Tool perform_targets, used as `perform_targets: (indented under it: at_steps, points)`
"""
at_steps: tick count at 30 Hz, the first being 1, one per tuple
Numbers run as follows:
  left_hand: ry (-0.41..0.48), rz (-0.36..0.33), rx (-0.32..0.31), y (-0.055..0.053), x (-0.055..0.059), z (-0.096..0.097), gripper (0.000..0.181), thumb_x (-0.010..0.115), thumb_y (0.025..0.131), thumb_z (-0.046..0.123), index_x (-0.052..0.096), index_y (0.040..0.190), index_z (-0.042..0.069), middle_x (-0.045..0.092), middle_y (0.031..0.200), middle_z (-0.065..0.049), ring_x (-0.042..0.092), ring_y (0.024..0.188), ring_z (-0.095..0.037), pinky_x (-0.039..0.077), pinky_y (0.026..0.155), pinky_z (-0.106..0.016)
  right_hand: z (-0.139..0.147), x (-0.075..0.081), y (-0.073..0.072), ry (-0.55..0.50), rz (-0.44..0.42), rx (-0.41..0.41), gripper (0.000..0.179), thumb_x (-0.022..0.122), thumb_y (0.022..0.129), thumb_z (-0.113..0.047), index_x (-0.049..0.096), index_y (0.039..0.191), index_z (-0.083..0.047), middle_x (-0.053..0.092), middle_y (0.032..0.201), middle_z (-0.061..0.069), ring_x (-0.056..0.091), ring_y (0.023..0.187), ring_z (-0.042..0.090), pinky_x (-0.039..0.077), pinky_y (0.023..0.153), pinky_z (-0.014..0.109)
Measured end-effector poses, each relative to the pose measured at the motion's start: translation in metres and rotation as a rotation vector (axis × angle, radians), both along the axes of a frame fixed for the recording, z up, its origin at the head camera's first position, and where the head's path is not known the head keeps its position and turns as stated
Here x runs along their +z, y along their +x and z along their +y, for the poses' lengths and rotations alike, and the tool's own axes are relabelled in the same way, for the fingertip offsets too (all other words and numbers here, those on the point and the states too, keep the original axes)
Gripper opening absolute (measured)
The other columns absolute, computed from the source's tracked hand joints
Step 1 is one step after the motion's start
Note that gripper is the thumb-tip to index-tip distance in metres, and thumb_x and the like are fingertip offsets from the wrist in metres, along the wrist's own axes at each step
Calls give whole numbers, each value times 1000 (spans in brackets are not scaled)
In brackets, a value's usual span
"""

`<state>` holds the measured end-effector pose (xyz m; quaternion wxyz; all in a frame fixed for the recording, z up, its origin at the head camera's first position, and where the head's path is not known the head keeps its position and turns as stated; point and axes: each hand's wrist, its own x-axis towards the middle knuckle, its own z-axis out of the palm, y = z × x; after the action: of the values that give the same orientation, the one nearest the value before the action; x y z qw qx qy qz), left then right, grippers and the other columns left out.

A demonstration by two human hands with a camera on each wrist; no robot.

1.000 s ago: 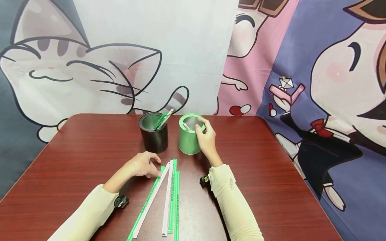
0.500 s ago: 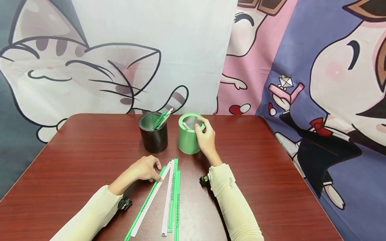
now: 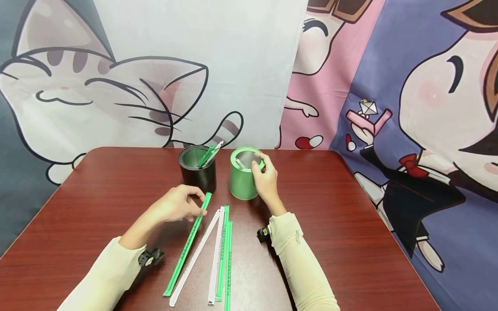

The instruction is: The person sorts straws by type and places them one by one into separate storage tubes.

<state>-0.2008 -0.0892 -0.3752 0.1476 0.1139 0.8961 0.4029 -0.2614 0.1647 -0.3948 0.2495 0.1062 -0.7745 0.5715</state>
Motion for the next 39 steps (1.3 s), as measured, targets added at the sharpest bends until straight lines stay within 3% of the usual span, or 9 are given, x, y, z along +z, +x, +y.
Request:
perform_targets:
  at_steps: [7,15,19,24,29,34,39]
  points:
    - [180,144,25,10,48,-5,24,82,81,18,66,98,12,72,73,-1,69,60,-19,53,59,-33,1,0,0,2,7,-4,29,57,96,-3,61,123,8,62,124,23,45,70,15,38,65,21]
    - [367,524,199,14,90,-1,19,83,82,18,69,94,12,74,78,-1,66,58,-15,46,53,-25,2,0,0,-4,5,-5,29,57,97,-4,61,123,7,62,124,23,46,74,15,38,66,21]
    - [507,628,259,12,105,5,19,83,81,16,70,93,10,73,78,-4,66,56,-15,47,52,-22,2,0,1,1,1,-10,28,57,97,-4,62,122,7,62,124,22,46,73,15,39,65,21]
    - [642,683,298,10,120,13,22,84,81,17,70,95,7,72,79,-4,67,54,-15,50,51,-22,2,0,1,4,4,-8,28,57,97,-3,61,122,7,62,125,22,46,70,15,39,64,21]
    - [711,700,324,5,128,20,23,85,80,15,70,96,6,72,82,-4,66,52,-15,47,48,-22,2,0,2,17,1,-14,28,57,97,-4,61,123,7,63,121,22,44,66,13,38,62,21]
    - [723,670,311,0,126,27,23,85,80,17,70,95,8,73,85,-5,67,52,-17,48,46,-23,1,0,3,26,-16,-18,29,57,97,-5,61,124,6,64,116,22,43,63,13,37,60,22]
    - [666,676,282,-8,117,34,19,84,80,17,71,93,10,74,83,-5,64,48,-18,50,45,-25,1,0,3,17,-13,-8,29,57,97,-5,61,124,6,64,115,21,43,62,13,37,59,22]
